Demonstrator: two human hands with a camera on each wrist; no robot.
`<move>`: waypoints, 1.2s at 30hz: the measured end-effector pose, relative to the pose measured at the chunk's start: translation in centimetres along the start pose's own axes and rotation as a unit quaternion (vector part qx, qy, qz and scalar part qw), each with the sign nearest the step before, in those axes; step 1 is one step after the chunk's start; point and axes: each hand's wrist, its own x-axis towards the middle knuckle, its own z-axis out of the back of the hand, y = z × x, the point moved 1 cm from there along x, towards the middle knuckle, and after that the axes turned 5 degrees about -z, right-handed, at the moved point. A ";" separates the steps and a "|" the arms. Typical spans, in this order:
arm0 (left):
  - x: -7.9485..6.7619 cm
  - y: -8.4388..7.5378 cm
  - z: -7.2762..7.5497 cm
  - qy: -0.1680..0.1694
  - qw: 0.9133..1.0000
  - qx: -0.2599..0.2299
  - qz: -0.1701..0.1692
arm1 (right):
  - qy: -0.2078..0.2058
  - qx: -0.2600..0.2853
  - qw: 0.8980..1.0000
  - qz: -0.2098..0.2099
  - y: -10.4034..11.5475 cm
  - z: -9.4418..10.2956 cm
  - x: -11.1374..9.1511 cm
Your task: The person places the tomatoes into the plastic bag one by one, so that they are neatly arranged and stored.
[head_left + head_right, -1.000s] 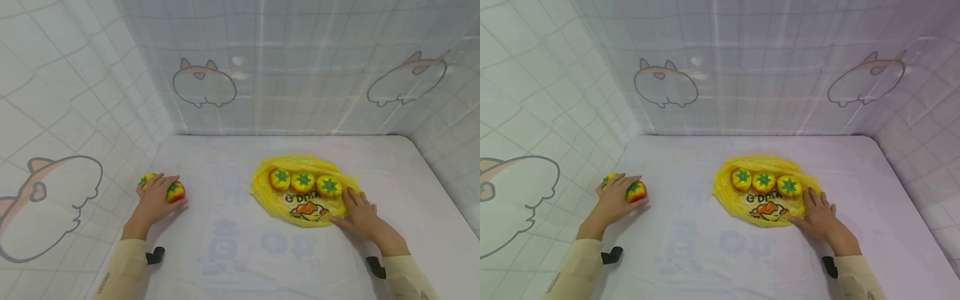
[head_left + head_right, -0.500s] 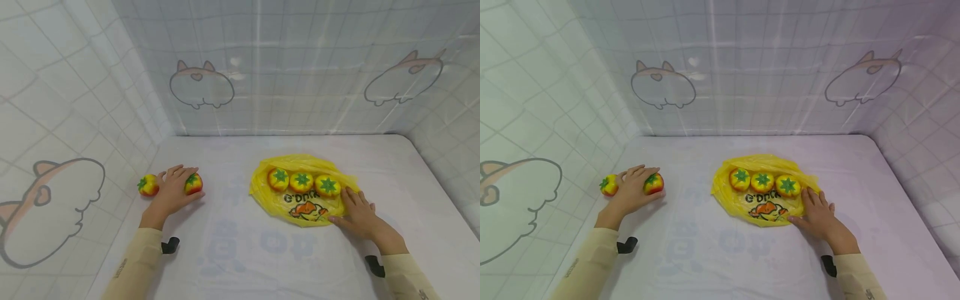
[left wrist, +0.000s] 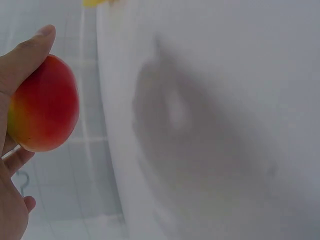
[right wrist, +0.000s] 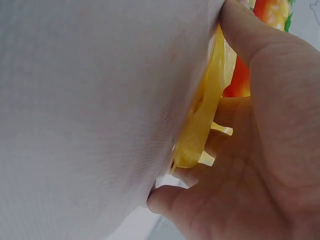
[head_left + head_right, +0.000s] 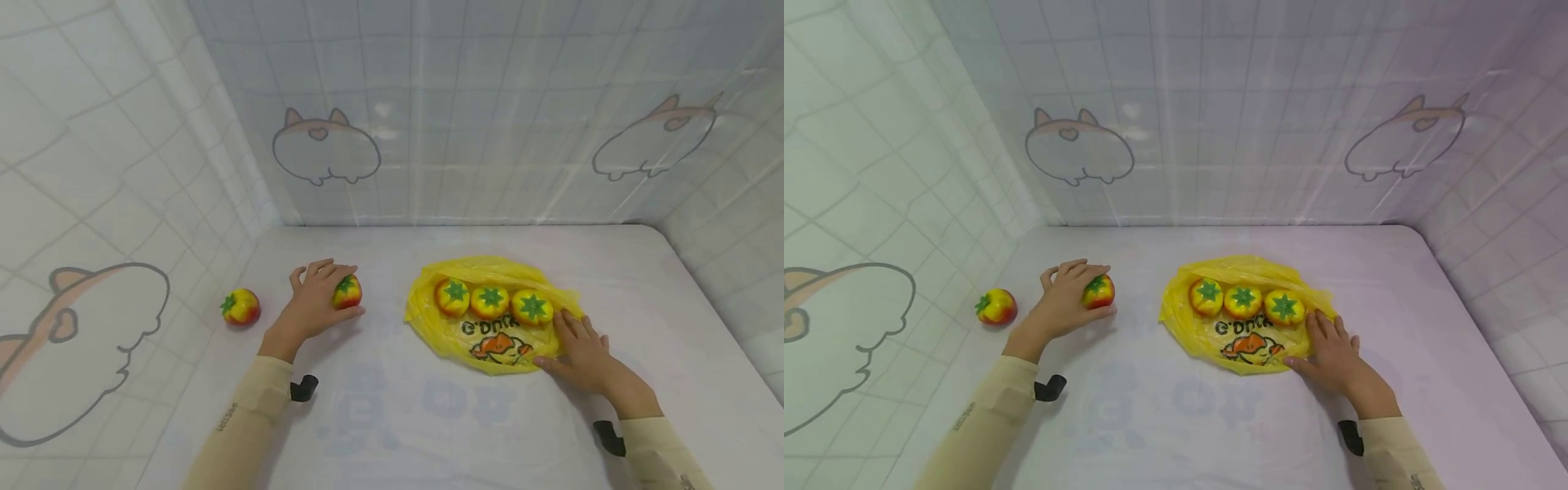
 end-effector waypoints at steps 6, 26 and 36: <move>2.0 -2.6 0.0 0.009 1.000 0.004 -0.025 | 0.001 -0.007 1.000 0.001 -0.1 0.0 0.1; 6.8 -9.5 -0.9 0.026 0.991 0.006 -0.132 | 0.000 -0.005 1.000 0.000 -0.3 -0.2 0.3; 8.9 -14.0 -1.6 0.057 0.981 0.004 -0.187 | 0.001 -0.005 1.000 -0.006 -0.2 -0.1 0.3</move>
